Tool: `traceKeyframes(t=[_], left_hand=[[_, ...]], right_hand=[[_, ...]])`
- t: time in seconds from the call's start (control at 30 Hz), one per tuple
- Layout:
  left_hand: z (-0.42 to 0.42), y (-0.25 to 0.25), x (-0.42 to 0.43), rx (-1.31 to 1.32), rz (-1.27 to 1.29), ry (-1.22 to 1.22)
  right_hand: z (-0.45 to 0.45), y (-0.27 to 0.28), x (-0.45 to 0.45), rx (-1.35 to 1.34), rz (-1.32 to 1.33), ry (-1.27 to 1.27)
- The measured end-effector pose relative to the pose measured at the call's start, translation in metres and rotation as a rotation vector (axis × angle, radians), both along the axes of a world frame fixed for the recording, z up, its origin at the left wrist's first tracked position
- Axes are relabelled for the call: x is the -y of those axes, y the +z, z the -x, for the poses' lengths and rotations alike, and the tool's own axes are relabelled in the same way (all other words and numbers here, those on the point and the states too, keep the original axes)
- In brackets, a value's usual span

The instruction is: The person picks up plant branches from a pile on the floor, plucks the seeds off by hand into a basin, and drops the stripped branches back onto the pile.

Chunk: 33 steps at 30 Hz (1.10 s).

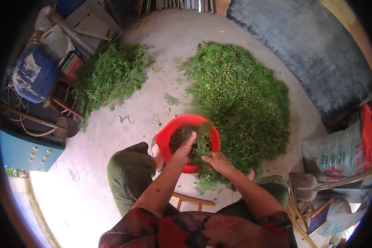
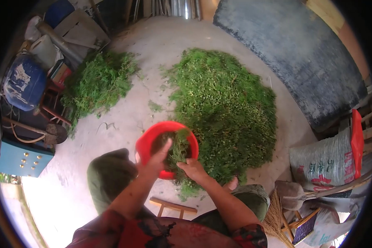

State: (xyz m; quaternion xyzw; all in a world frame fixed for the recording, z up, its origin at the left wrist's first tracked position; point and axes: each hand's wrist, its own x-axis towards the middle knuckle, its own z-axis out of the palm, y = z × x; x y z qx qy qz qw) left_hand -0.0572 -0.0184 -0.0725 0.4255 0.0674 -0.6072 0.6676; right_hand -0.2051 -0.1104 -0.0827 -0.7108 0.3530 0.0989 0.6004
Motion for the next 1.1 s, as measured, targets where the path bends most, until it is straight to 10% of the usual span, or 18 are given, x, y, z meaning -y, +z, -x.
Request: traceKeyframes(t=[0.33, 1.1], left_hand=[[-0.009, -0.072, 0.013, 1.17, -0.483, -0.051], [-0.038, -0.137, 0.029, 1.14, -0.738, -0.106]], right_hand=[[-0.003, 0.031, -0.014, 0.015, 0.261, 0.176], [-0.002, 0.042, -0.011, -0.002, 0.379, 0.142]])
